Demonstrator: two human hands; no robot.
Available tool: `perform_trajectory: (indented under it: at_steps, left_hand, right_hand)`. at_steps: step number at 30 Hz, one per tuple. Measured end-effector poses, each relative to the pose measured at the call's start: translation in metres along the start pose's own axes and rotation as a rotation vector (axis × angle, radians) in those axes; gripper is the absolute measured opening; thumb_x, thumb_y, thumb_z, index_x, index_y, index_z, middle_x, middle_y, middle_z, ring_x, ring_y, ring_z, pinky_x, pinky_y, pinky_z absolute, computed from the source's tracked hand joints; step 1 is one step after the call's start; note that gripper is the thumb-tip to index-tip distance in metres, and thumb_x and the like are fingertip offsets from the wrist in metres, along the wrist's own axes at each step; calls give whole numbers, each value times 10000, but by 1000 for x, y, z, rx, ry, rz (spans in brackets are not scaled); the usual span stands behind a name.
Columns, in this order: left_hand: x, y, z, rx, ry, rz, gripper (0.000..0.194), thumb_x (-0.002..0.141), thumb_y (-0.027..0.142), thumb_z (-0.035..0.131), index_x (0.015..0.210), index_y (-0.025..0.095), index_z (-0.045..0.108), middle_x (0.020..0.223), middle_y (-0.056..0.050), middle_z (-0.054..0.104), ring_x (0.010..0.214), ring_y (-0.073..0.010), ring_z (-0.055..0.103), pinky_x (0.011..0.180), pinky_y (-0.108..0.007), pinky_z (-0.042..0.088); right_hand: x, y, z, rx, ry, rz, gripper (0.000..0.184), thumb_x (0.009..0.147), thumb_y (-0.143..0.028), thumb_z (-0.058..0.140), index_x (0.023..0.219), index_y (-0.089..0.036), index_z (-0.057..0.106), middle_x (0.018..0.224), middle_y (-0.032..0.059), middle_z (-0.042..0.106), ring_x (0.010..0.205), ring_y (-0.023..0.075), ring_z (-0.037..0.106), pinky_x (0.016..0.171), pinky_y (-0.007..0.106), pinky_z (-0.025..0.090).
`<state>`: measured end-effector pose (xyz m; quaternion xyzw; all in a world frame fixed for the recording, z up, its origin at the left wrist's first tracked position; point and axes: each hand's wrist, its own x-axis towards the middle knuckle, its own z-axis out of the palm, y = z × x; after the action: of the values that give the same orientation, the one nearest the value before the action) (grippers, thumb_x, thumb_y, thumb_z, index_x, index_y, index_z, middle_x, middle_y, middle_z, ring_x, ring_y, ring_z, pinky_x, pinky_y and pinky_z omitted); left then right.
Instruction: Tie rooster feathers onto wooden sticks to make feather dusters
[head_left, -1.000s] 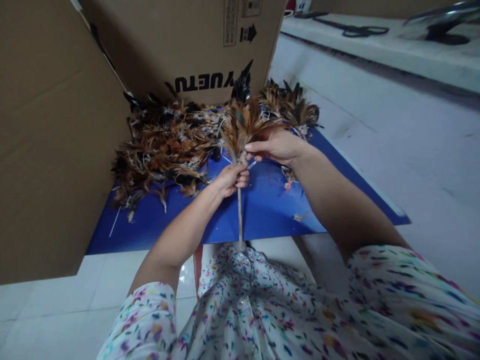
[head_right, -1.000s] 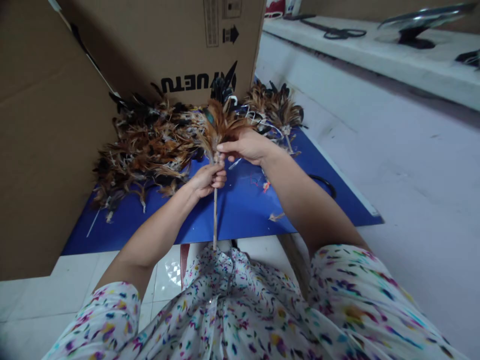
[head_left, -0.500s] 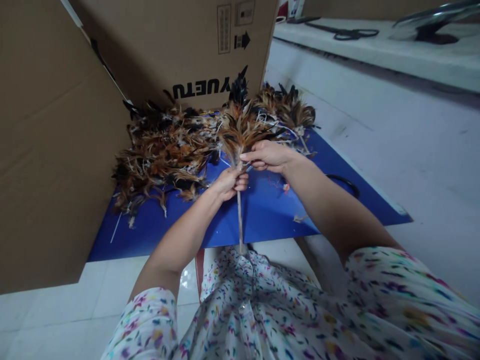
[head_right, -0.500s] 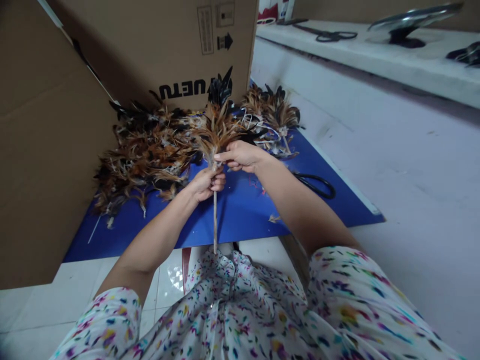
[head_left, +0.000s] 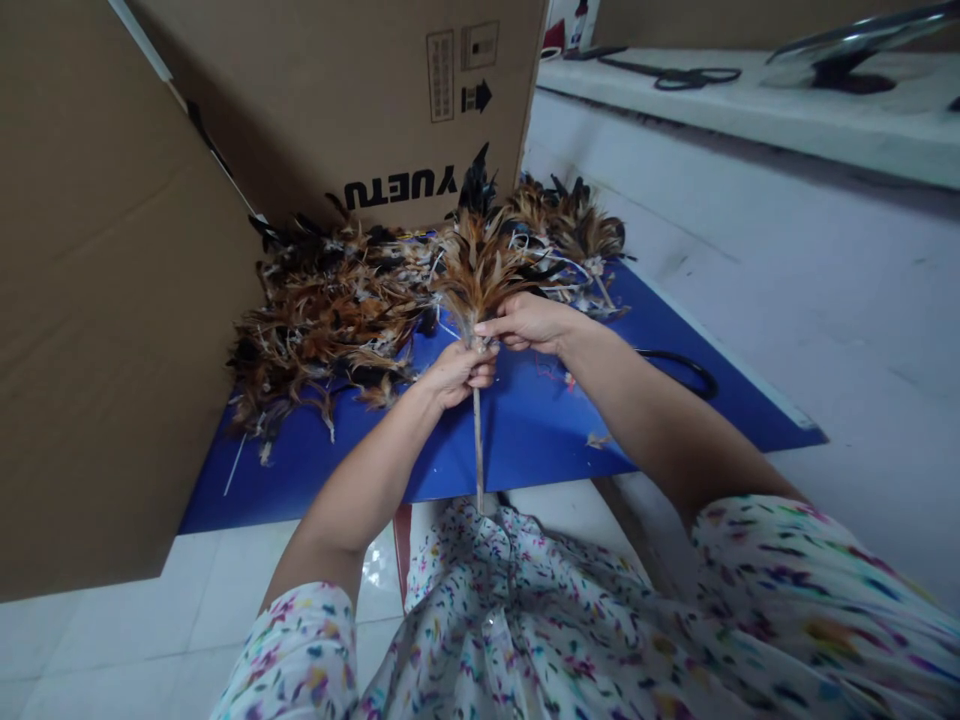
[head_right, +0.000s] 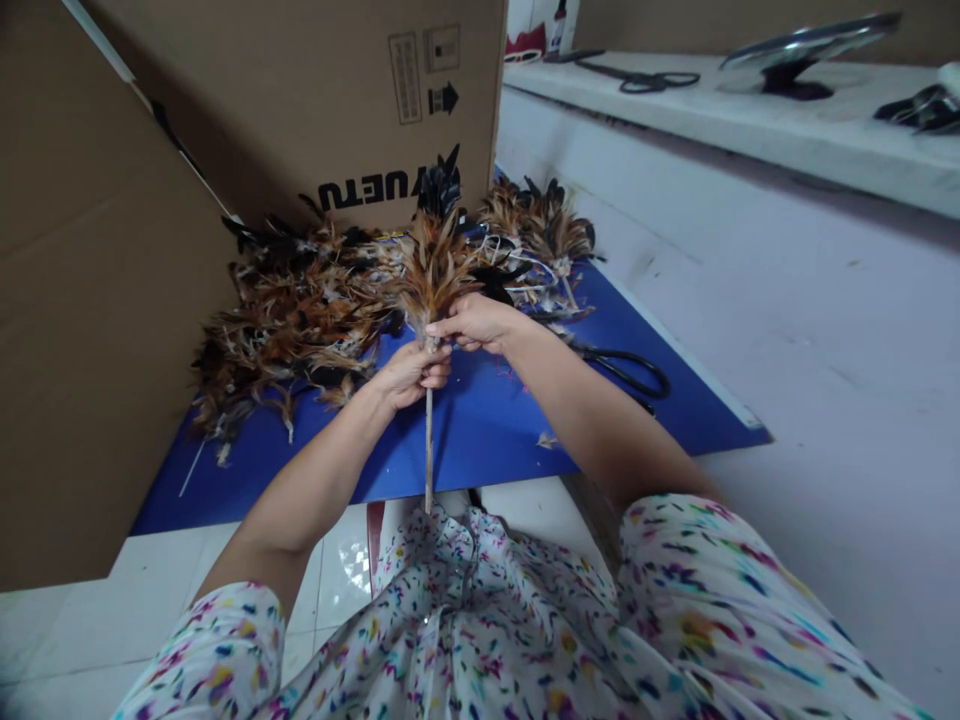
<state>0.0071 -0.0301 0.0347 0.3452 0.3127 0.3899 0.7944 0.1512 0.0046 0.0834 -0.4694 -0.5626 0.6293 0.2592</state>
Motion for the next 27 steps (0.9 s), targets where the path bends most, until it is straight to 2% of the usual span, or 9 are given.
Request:
perform_trajectory:
  at_steps: [4, 7, 13, 19, 23, 27]
  left_hand:
    - [-1, 0, -1, 85, -7, 42, 308, 613, 28, 771, 714, 128, 497, 546, 94, 355, 431, 0, 279, 412, -152, 131]
    - [-3, 1, 0, 129, -28, 61, 313, 576, 44, 789, 675, 121, 502, 533, 87, 367, 432, 1, 271, 408, -158, 141]
    - [-5, 5, 3, -31, -47, -30, 292, 688, 199, 762, 739, 155, 478, 552, 96, 291, 421, -15, 243, 400, -145, 120]
    - [-4, 7, 2, -89, -35, -91, 161, 763, 89, 609, 746, 155, 463, 569, 79, 285, 416, -30, 282, 397, -146, 154]
    - [-3, 6, 1, -78, -5, -96, 115, 783, 60, 539, 744, 146, 474, 575, 69, 294, 415, -31, 282, 399, -144, 159]
    - [-2, 6, 1, -58, 7, -85, 106, 800, 46, 489, 742, 135, 496, 566, 63, 292, 413, -34, 279, 396, -140, 155]
  right_hand:
    - [-4, -5, 6, -8, 47, -12, 164, 812, -88, 681, 723, -112, 545, 422, -72, 442, 332, 4, 238, 323, 145, 154]
    - [-8, -7, 11, -31, 92, -6, 205, 823, -71, 657, 683, -127, 517, 388, -76, 412, 327, 7, 243, 320, 144, 156]
    - [-10, -6, 14, -69, 157, -7, 301, 821, -111, 668, 612, -162, 457, 345, -94, 327, 323, 17, 239, 315, 152, 158]
    - [-10, -4, 12, -139, 156, -80, 221, 714, -102, 729, 621, -136, 532, 401, -71, 401, 346, 18, 288, 322, 159, 187]
    - [-8, -2, 14, -223, 171, -85, 134, 726, -108, 688, 660, -132, 574, 406, -69, 404, 357, 29, 307, 336, 171, 211]
    - [-7, 1, 18, -243, 222, -124, 163, 720, -134, 698, 655, -151, 549, 412, -70, 412, 364, 43, 329, 340, 185, 242]
